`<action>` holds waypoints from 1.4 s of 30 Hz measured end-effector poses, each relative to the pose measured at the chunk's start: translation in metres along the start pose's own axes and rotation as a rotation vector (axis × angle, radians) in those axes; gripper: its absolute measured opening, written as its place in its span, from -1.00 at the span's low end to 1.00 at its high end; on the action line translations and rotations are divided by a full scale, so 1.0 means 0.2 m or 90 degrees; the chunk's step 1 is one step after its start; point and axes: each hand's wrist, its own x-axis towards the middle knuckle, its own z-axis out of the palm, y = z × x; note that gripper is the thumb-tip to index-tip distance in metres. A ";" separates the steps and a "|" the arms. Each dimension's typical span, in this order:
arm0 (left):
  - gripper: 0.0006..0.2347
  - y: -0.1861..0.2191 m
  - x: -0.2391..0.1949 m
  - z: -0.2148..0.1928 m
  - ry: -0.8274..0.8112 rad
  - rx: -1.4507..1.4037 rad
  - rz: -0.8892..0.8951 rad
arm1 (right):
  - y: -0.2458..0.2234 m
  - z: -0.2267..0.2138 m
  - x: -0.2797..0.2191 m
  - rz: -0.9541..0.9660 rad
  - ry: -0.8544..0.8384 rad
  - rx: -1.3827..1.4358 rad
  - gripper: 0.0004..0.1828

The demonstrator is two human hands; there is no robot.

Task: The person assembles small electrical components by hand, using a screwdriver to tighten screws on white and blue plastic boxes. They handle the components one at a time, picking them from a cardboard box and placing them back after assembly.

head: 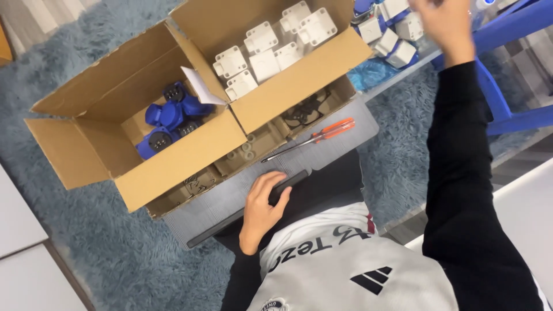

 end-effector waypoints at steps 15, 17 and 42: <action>-0.81 0.01 0.01 0.03 0.015 0.059 -0.050 | 0.45 0.71 -0.18 0.216 -0.274 -0.299 -0.35; -0.82 0.01 0.01 0.03 0.015 0.058 -0.056 | 0.27 0.74 -0.11 0.180 -0.274 -0.165 -0.66; -0.80 -0.03 0.00 0.02 0.021 0.043 -0.039 | -0.30 0.55 -0.15 0.239 -0.291 0.007 -0.44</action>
